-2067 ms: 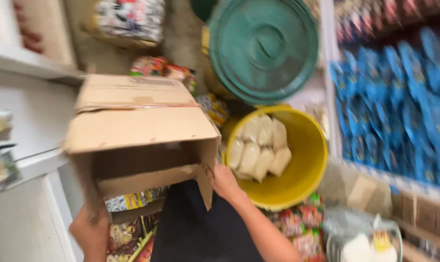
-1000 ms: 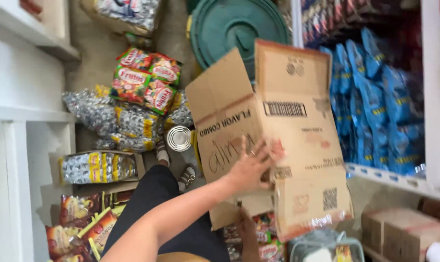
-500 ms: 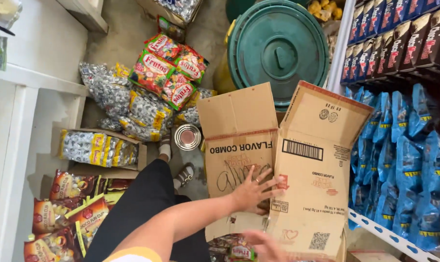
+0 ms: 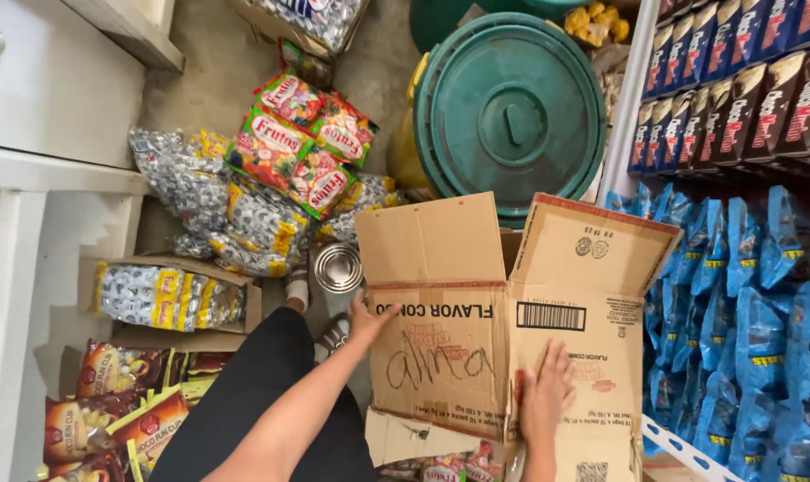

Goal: Sorting and packing packaged candy, snacks, and products into boxes and buckets inside a storeroom.

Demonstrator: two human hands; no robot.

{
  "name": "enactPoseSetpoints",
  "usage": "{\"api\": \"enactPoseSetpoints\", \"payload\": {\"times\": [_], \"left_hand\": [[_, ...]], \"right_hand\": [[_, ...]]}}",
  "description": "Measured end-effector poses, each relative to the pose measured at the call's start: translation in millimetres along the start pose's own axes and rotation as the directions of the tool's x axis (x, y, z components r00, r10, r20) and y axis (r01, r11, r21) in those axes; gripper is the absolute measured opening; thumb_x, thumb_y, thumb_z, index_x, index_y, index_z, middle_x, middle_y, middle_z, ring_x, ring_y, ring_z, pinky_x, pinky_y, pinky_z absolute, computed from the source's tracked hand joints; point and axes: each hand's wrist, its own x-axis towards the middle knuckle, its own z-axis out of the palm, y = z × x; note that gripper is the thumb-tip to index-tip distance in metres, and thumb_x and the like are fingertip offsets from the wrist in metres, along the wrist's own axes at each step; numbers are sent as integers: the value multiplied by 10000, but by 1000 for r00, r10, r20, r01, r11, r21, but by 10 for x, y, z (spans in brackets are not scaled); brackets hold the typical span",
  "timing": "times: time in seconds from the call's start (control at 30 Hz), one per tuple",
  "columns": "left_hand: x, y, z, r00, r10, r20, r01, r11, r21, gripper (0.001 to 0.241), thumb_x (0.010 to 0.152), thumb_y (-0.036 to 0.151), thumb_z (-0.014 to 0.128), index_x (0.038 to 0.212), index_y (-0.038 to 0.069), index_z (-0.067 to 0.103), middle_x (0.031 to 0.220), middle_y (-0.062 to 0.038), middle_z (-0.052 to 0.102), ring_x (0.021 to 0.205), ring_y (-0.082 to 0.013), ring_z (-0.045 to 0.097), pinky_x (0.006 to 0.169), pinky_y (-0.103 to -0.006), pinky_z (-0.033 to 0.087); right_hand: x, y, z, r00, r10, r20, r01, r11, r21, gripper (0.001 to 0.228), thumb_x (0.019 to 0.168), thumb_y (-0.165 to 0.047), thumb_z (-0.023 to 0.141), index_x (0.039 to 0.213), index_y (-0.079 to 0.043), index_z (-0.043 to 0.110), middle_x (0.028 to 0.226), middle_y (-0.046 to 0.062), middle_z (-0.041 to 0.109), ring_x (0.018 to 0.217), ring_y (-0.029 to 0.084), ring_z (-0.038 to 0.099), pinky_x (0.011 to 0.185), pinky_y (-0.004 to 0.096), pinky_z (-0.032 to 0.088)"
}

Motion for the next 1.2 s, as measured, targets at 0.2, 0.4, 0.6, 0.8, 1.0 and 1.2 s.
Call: {"api": "enactPoseSetpoints", "payload": {"times": [0.2, 0.4, 0.6, 0.8, 1.0, 1.2], "left_hand": [[193, -189, -118, 984, 3, 177, 28, 984, -174, 1312, 604, 650, 874, 1563, 70, 193, 1500, -221, 416, 1357, -361, 491, 1094, -457, 456], [-48, -5, -239, 981, -37, 191, 73, 980, -184, 1012, 664, 629, 859, 1389, 17, 509, 1336, -178, 619, 1199, -264, 615, 962, -373, 527], [-348, 690, -496, 943, 41, 329, 91, 922, -377, 547, 822, 452, 788, 1181, 61, 660, 1081, -32, 738, 993, -163, 669, 876, -309, 525], [-129, 443, -1072, 982, 149, 116, -85, 898, -432, 513, 880, 289, 782, 1295, 35, 622, 1177, -58, 719, 1028, -140, 660, 903, -313, 527], [-226, 13, -943, 934, 12, 357, 70, 974, -215, 544, 825, 254, 823, 1259, -27, 654, 1148, -132, 739, 992, -174, 684, 869, -346, 558], [-1589, 1800, -919, 853, 317, 414, -267, 948, -176, 732, 760, 164, 707, 1415, 13, 418, 1264, -175, 659, 1144, -261, 684, 964, -409, 540]], "right_hand": [[-514, -818, -125, 964, -252, 81, 239, 960, 143, 738, 913, -394, 557, 1596, -213, 344, 1718, 53, 226, 1599, 257, 128, 1251, 493, 42], [-662, -1150, -358, 987, -157, -34, 160, 946, 281, 921, 911, -487, 629, 1610, -81, 188, 1711, 141, 91, 1559, 315, 105, 1242, 500, 100], [-415, -1002, -452, 910, -22, -415, -2, 998, -57, 725, 1012, -350, 511, 1652, -112, 269, 1763, 129, 174, 1667, 317, 73, 1353, 500, 61], [228, 81, 2028, 970, -34, 239, 62, 992, -112, 827, 958, -516, 568, 1635, -205, 209, 1727, 92, 111, 1612, 319, 52, 1261, 613, -14], [245, -141, 2189, 925, 111, 363, 20, 940, -340, 839, 1013, -564, 474, 1655, -207, 69, 1735, 107, -27, 1575, 367, -22, 1189, 666, 70], [2, -328, 1196, 798, 8, 603, -414, 734, 538, 704, 1005, -533, 472, 1608, -182, 375, 1725, 58, 249, 1600, 225, 185, 1270, 427, 177]]}}
